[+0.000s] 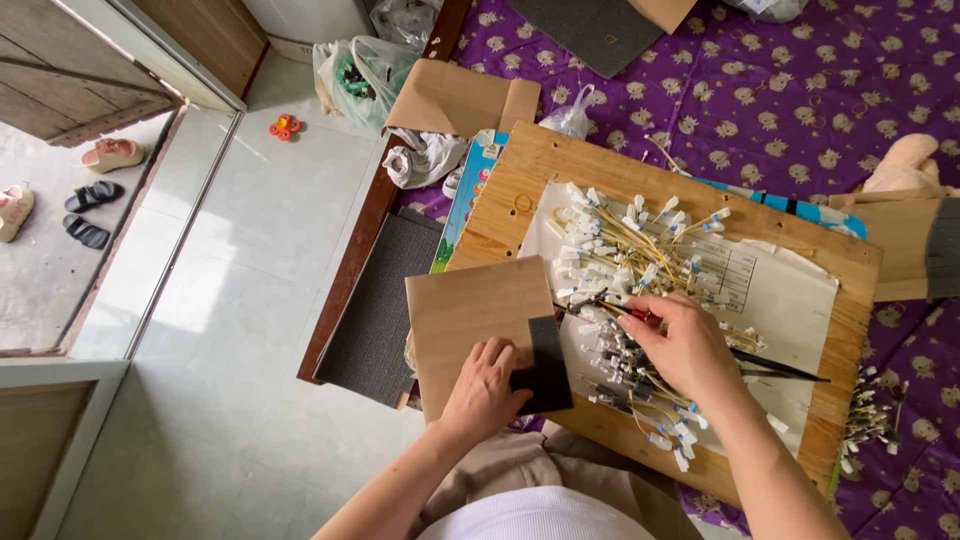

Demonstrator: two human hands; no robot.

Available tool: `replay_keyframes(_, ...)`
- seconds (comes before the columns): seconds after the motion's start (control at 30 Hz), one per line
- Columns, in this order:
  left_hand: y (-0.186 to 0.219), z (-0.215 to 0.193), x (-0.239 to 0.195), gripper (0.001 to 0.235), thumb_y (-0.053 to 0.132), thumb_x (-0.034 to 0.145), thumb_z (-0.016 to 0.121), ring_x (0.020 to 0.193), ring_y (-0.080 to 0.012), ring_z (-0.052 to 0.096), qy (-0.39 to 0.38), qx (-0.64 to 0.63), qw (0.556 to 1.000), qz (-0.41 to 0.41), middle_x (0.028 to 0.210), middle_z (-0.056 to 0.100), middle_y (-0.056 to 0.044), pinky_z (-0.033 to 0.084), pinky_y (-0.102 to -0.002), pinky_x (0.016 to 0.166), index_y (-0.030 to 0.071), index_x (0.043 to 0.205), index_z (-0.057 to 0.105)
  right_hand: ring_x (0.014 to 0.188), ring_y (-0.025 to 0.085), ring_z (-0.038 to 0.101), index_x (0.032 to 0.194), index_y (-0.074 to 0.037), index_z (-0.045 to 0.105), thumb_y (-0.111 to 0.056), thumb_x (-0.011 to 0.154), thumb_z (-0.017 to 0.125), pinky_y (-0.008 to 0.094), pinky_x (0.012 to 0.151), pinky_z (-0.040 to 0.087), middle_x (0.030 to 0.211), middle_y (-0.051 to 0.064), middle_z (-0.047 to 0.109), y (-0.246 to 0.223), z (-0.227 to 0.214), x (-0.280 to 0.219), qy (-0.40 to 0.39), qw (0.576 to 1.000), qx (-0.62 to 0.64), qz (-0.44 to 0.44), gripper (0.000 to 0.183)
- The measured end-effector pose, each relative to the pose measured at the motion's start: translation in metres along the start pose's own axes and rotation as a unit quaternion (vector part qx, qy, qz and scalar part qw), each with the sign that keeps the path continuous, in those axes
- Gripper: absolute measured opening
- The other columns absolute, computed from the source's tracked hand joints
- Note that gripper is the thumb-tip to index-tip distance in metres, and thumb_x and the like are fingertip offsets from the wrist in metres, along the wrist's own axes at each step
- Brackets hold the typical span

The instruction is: Assembling small wire components by manually attaching connectors to individual wires

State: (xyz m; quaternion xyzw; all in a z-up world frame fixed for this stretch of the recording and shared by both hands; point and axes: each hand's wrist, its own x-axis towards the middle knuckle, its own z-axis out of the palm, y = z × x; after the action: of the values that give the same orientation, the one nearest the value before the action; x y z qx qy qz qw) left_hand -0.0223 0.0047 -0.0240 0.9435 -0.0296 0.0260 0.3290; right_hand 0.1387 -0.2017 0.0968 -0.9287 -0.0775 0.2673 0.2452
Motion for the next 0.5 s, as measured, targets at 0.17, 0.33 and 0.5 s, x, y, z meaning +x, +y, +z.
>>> replay_keyframes(0.17, 0.004, 0.004, -0.006, 0.033, 0.024, 0.072, 0.078, 0.103, -0.0274, 0.053, -0.021, 0.028, 0.998, -0.044, 0.106, 0.052, -0.004, 0.048, -0.038, 0.078, 0.013, 0.098, 0.06, 0.093, 0.037, 0.07, 0.111, -0.006, 0.073, -0.019, 0.091, 0.065, 0.045, 0.083, 0.054, 0.099, 0.02, 0.071, -0.011, -0.013, -0.014, 0.015, 0.996, 0.03, -0.078, 0.025)
replay_keyframes(0.33, 0.01, 0.009, -0.008, 0.028, 0.023, 0.072, 0.076, 0.102, -0.0276, 0.053, -0.017, 0.016, 0.997, -0.073, 0.102, 0.051, -0.003, 0.047, -0.04, 0.077, 0.014, 0.086, 0.054, 0.093, 0.038, 0.071, 0.112, -0.004, 0.072, -0.019, 0.09, 0.065, 0.046, 0.082, 0.055, 0.102, 0.023, 0.073, -0.012, -0.017, -0.021, -0.001, 0.996, 0.065, -0.056, 0.028)
replay_keyframes(0.5, 0.005, 0.01, 0.004, 0.035, 0.028, 0.069, 0.082, 0.088, -0.0315, 0.064, 0.019, -0.158, 0.975, -0.158, 0.086, 0.062, -0.007, 0.051, -0.043, 0.073, 0.016, 0.093, 0.059, 0.081, 0.03, 0.071, 0.115, -0.005, 0.073, -0.019, 0.093, 0.063, 0.042, 0.079, 0.054, 0.09, 0.02, 0.076, 0.016, -0.004, 0.0, -0.04, 0.991, 0.116, -0.053, 0.028)
